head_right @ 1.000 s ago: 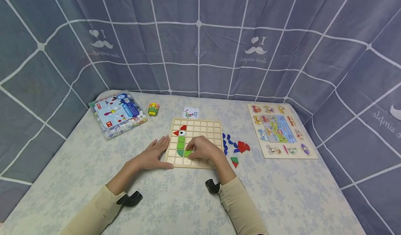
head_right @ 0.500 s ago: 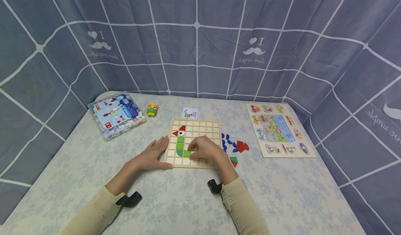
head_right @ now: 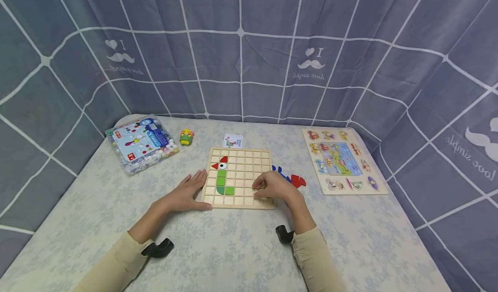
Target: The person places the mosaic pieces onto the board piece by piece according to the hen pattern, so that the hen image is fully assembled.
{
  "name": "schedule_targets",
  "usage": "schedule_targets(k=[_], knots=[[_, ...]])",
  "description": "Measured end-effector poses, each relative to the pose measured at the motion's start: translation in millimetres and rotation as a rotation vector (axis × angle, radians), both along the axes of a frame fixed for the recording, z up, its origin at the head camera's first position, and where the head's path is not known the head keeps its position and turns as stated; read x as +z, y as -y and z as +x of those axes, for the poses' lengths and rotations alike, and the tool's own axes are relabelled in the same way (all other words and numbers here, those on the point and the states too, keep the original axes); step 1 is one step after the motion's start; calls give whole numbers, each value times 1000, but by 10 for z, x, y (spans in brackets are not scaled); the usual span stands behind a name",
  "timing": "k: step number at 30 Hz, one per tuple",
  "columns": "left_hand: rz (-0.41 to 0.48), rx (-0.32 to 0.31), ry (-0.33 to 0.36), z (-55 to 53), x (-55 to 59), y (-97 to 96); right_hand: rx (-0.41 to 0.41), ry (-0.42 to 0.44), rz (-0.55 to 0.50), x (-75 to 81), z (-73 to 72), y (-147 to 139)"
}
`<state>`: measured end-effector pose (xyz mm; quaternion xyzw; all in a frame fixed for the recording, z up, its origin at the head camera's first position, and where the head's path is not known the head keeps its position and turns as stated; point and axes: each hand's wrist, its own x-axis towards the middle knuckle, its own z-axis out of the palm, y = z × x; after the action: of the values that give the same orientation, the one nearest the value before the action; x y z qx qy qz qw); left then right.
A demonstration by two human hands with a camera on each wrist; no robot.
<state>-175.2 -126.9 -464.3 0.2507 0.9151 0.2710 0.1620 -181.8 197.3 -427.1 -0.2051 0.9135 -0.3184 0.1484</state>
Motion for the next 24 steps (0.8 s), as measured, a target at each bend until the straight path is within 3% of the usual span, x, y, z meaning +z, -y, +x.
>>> schedule_targets(k=[7,14,24], knots=[[-5,2,2,-4,-11,1,-20,-4,13,23,69,-358],[1,-2,-5,-11,-24,1,-53,62,25,59,129,-619],[4,-2,-21,-9,-47,10,-76,59,88,-39,75,-821]])
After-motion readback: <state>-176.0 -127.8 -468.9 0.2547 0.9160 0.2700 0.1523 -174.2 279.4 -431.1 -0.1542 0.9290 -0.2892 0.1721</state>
